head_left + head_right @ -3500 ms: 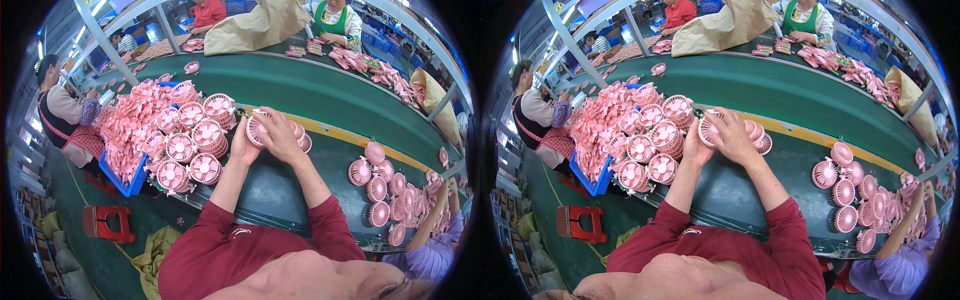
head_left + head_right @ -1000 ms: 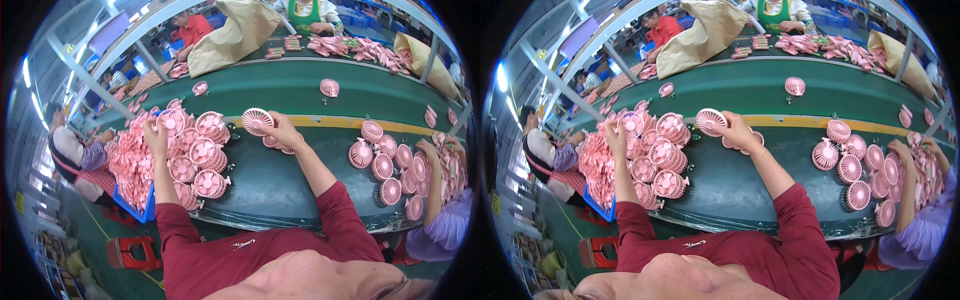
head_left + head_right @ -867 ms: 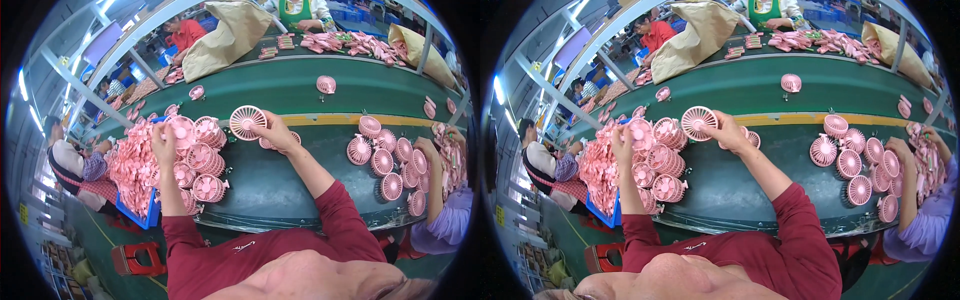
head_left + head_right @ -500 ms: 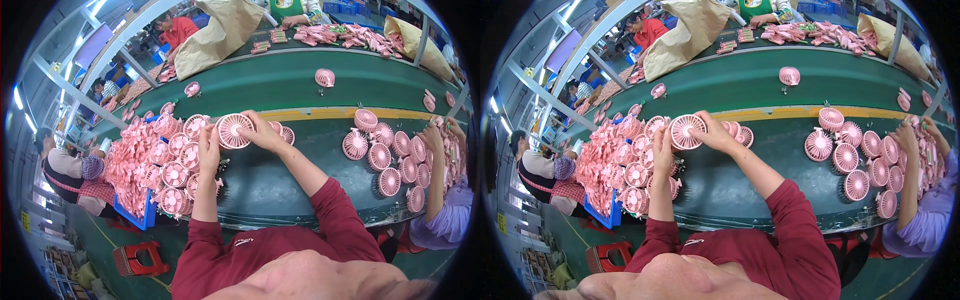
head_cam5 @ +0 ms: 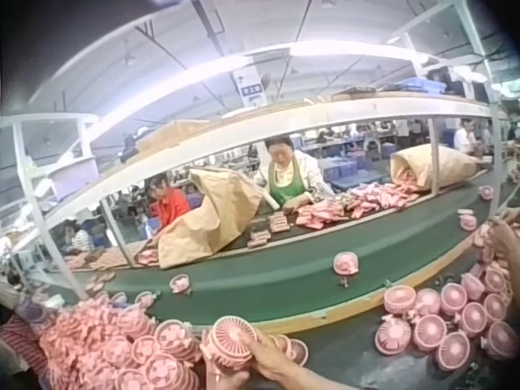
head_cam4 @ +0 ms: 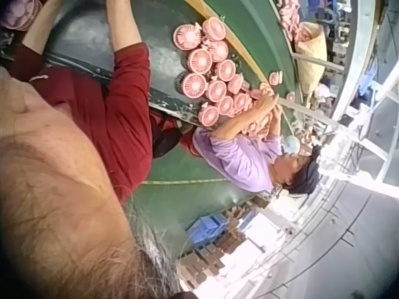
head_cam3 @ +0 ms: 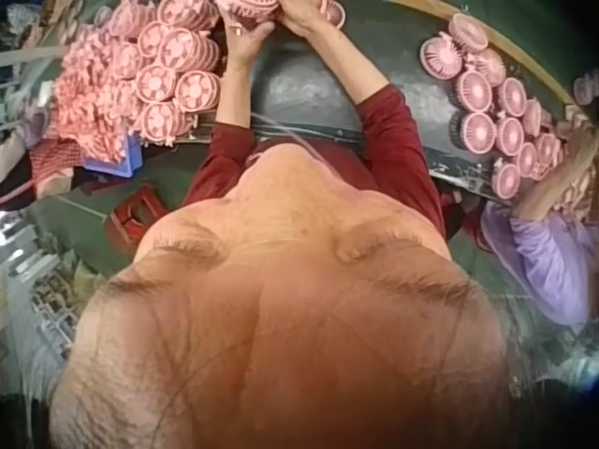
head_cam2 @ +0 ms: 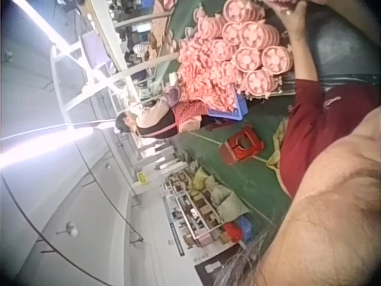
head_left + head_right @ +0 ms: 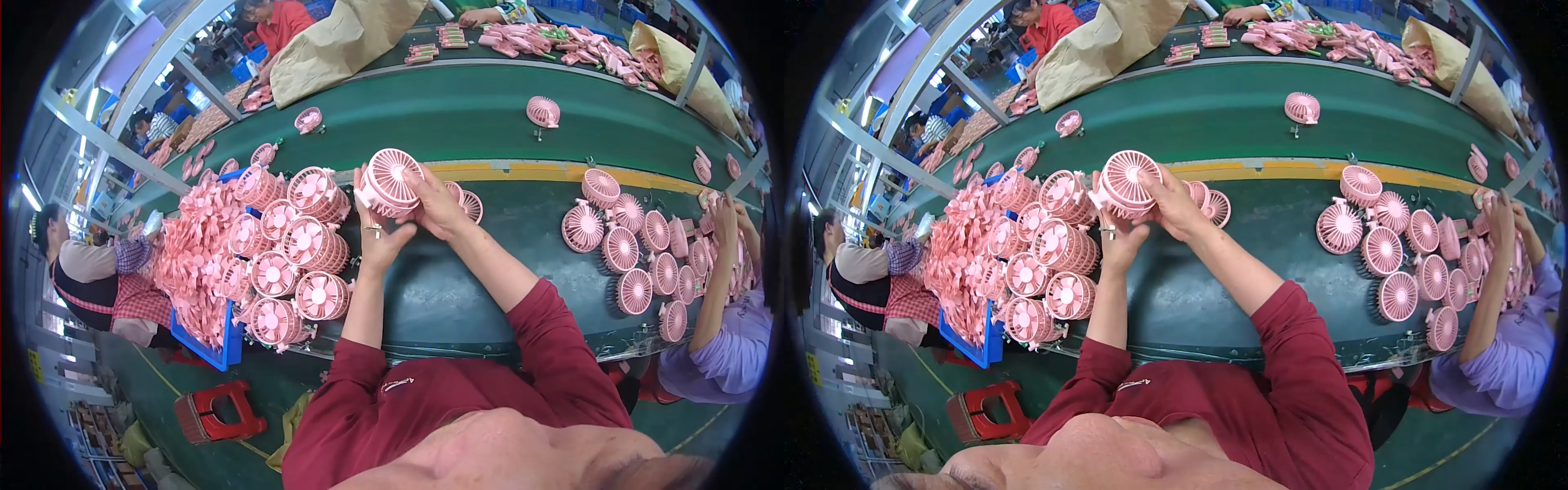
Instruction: The person assembles small fans by taking fan covers and fan bodies from the conveyor line, pressing the covers onto the fan frames by hand, and setting the assembled fans on the conveyor belt.
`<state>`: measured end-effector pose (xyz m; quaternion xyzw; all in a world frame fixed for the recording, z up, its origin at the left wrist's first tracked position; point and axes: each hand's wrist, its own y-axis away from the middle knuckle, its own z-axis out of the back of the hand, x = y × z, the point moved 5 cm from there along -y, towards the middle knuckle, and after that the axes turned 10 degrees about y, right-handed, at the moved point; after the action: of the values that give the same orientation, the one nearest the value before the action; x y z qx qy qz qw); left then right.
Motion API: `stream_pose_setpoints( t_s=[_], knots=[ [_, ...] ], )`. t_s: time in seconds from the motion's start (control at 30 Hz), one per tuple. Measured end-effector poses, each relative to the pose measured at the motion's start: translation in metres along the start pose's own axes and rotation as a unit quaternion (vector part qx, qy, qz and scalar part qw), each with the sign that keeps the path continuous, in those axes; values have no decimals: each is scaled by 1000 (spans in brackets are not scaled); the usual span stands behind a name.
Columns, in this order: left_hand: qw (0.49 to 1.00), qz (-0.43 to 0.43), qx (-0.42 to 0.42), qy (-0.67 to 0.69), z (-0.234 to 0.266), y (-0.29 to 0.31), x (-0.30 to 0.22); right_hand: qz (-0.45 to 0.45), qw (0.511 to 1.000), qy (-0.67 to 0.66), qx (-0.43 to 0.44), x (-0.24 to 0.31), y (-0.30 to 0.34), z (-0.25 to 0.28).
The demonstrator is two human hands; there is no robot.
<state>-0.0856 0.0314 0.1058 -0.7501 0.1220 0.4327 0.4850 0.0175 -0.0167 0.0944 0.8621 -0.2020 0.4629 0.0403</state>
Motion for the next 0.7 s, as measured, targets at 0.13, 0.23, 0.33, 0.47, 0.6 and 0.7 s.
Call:
stream_pose_setpoints(
  t_s=[0.13, 0.23, 0.33, 0.47, 0.6, 0.7],
  knots=[
    [994, -1, -91, 62, 24, -2, 11, -96, 989, 109, 8, -5, 6, -17],
    [967, 95, -137, 194, 23, -5, 22, 172, 890, 419, -51, 4, -3, -11],
    [914, 167, -212, 303, 14, -3, 28, 219, 816, 534, -33, 2, 5, -5],
    [883, 168, -251, 358, 19, -1, 23, 291, 730, 618, -13, 2, 11, -26],
    [895, 160, -264, 323, 10, 0, 18, 278, 749, 601, 8, -2, 10, -23],
    [961, 28, -271, 46, 8, 3, 10, 208, 886, 415, 11, -15, 12, -23]
  ],
)
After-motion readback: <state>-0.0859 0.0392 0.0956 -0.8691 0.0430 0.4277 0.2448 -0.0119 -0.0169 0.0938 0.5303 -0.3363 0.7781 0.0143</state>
